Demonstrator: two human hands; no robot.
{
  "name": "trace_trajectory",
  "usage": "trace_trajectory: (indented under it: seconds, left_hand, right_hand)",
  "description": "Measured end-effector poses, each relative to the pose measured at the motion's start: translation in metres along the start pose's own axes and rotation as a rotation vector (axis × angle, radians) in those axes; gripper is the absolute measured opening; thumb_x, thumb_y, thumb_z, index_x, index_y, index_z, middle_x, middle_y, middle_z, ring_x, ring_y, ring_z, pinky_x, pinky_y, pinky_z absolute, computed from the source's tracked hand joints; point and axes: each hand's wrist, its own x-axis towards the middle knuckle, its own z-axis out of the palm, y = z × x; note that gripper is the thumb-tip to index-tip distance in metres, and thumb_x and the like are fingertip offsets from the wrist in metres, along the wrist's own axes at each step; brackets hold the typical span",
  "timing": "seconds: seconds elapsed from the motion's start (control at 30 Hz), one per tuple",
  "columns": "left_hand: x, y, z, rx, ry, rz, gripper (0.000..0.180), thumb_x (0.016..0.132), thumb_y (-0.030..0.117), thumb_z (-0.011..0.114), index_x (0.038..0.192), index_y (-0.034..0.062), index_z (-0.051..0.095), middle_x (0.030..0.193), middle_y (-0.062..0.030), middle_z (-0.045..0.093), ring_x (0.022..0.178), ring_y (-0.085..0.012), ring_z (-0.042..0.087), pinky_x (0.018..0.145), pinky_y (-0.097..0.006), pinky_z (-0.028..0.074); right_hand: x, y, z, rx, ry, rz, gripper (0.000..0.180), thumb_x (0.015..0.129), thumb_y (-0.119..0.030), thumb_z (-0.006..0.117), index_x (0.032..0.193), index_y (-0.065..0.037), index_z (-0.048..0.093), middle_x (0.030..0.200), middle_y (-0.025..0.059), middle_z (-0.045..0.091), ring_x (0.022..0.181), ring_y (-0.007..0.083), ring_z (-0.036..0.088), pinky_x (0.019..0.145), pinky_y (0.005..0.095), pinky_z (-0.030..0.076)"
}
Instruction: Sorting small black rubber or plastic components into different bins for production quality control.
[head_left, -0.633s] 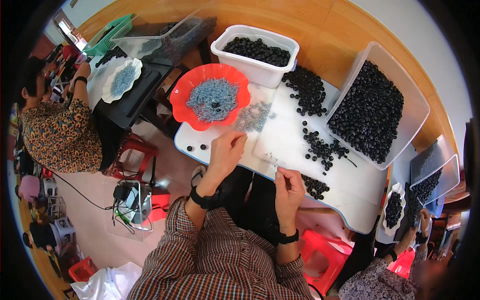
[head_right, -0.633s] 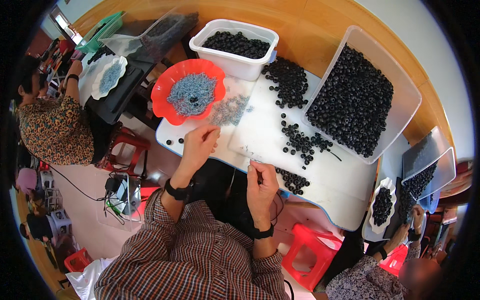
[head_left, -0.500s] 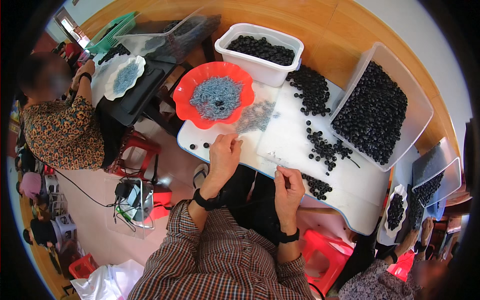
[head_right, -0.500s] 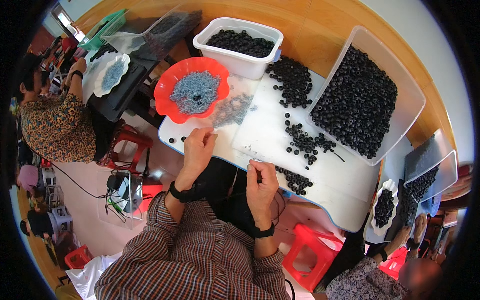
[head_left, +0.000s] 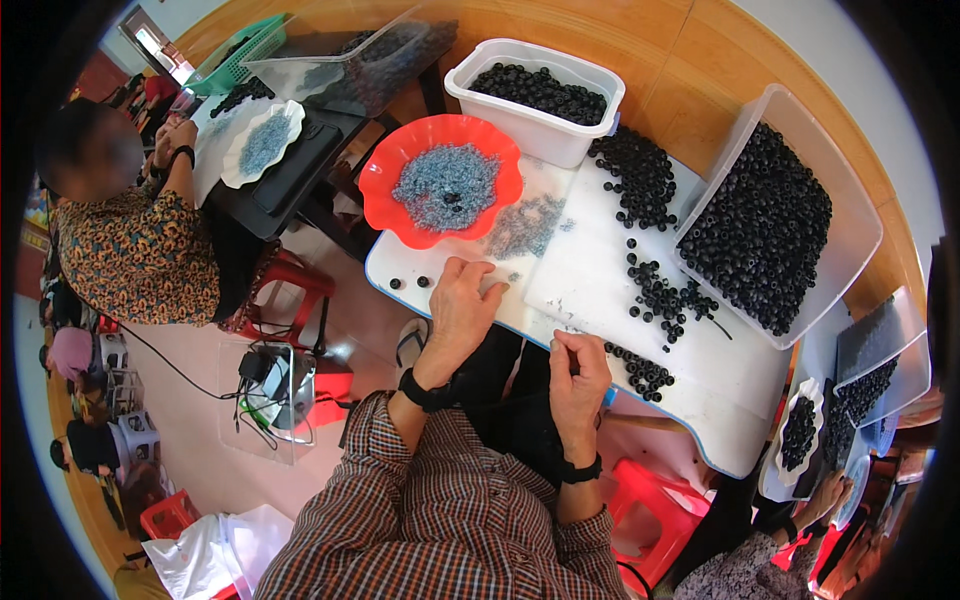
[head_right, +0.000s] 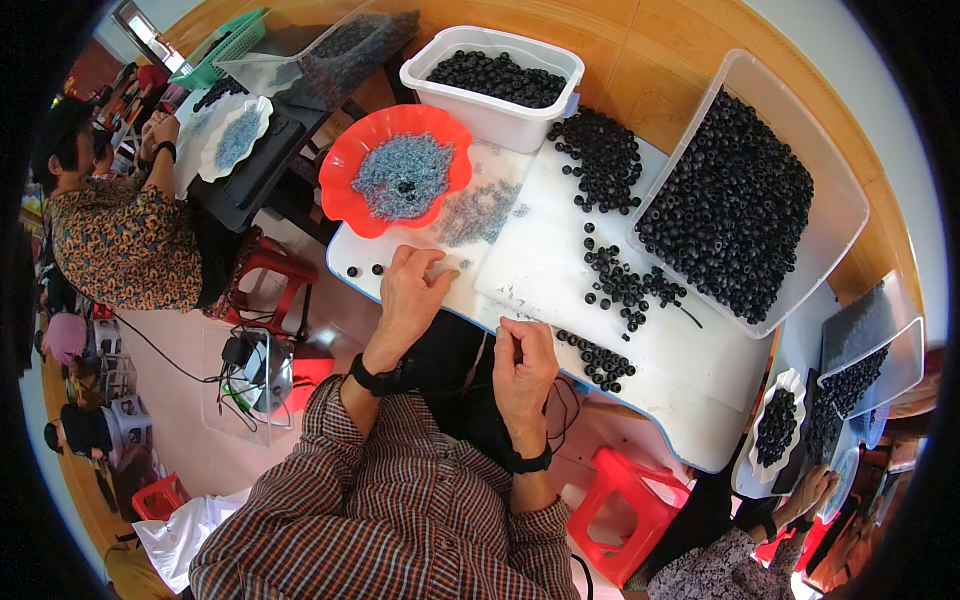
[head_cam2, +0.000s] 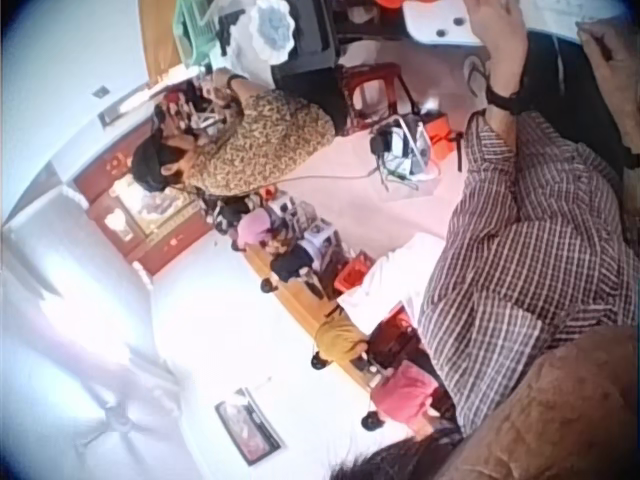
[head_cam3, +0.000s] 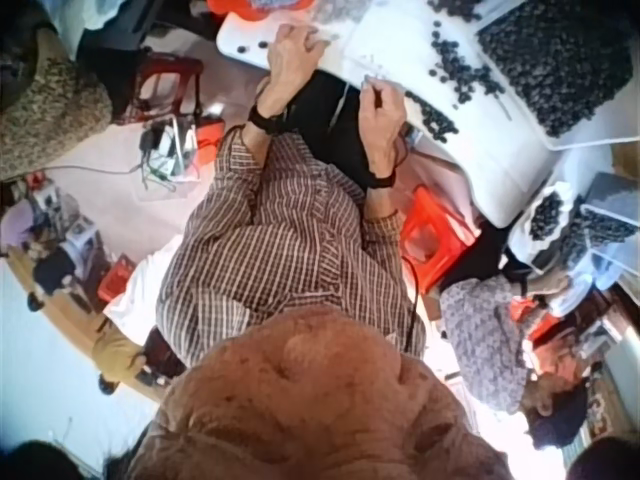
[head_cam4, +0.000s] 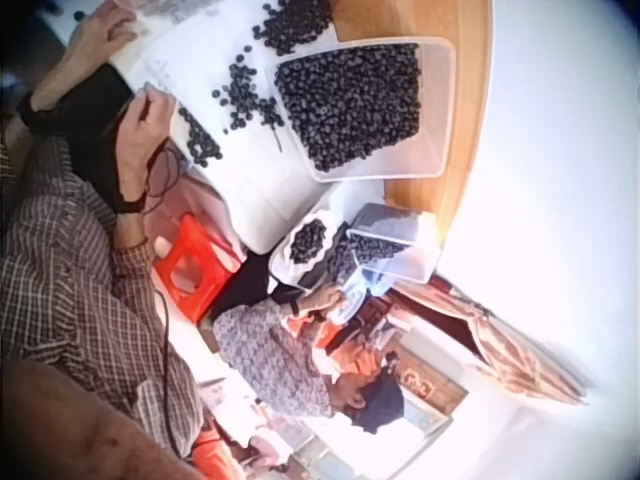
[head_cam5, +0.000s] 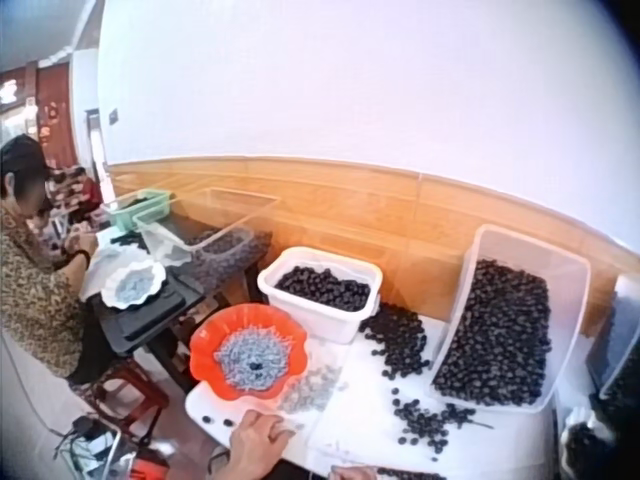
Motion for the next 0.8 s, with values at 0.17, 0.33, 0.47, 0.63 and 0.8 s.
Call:
trace_trajectory:
  seconds: [0.17, 0.33, 0.47, 0.63, 0.8]
  left_hand:
    - [-0.005, 0.012, 0.006, -0.001, -0.03, -0.009, 0.029, 0.075, 0.014, 0.077, 0.101, 0.0027, 0.068, 0.087, -0.0119, 0.058, 0.064, -0.0249, 0.061, 0.059, -0.036, 0.05]
    - [-0.003, 0.021, 0.01, 0.053, -0.025, 0.019, 0.024, 0.077, 0.014, 0.073, 0.098, 0.0048, 0.068, 0.086, -0.0116, 0.056, 0.074, -0.0304, 0.06, 0.063, -0.041, 0.049]
    - [-0.002, 0.023, 0.014, 0.078, -0.03, 0.046, 0.015, 0.079, 0.012, 0.07, 0.092, 0.0055, 0.067, 0.082, -0.0109, 0.055, 0.075, -0.0305, 0.059, 0.062, -0.042, 0.048]
    - [-0.002, 0.022, 0.017, 0.118, -0.035, 0.076, 0.013, 0.08, 0.011, 0.068, 0.093, 0.0059, 0.066, 0.082, -0.011, 0.054, 0.076, -0.0316, 0.059, 0.063, -0.043, 0.049]
    - [-0.001, 0.028, 0.016, 0.106, 0.012, 0.055, 0.019, 0.082, 0.01, 0.068, 0.1, 0.0064, 0.067, 0.084, -0.0119, 0.057, 0.074, -0.0318, 0.061, 0.063, -0.041, 0.049]
  right_hand:
    - [0.001, 0.003, -0.001, 0.01, -0.003, -0.011, 0.01, 0.085, 0.003, 0.065, 0.095, 0.0, 0.066, 0.082, 0.0077, 0.057, 0.065, 0.0135, 0.054, 0.058, 0.0249, 0.043]
    - [-0.001, 0.005, -0.002, 0.015, -0.024, 0.003, 0.012, 0.085, 0.003, 0.065, 0.096, 0.0, 0.067, 0.084, 0.0083, 0.058, 0.066, 0.0141, 0.055, 0.059, 0.0256, 0.045]
    - [0.0, 0.009, -0.001, 0.016, -0.029, -0.013, 0.013, 0.085, 0.003, 0.065, 0.097, 0.0, 0.067, 0.084, 0.0088, 0.059, 0.066, 0.0143, 0.057, 0.059, 0.0261, 0.046]
    - [0.003, 0.005, -0.001, 0.031, -0.052, 0.006, 0.012, 0.085, 0.003, 0.065, 0.097, 0.0, 0.067, 0.084, 0.0089, 0.059, 0.066, 0.0142, 0.057, 0.058, 0.0262, 0.046]
    - [0.005, 0.008, 0.0, 0.042, -0.065, 0.013, 0.011, 0.085, 0.002, 0.065, 0.096, 0.0, 0.066, 0.083, 0.009, 0.058, 0.065, 0.0146, 0.057, 0.058, 0.0267, 0.046]
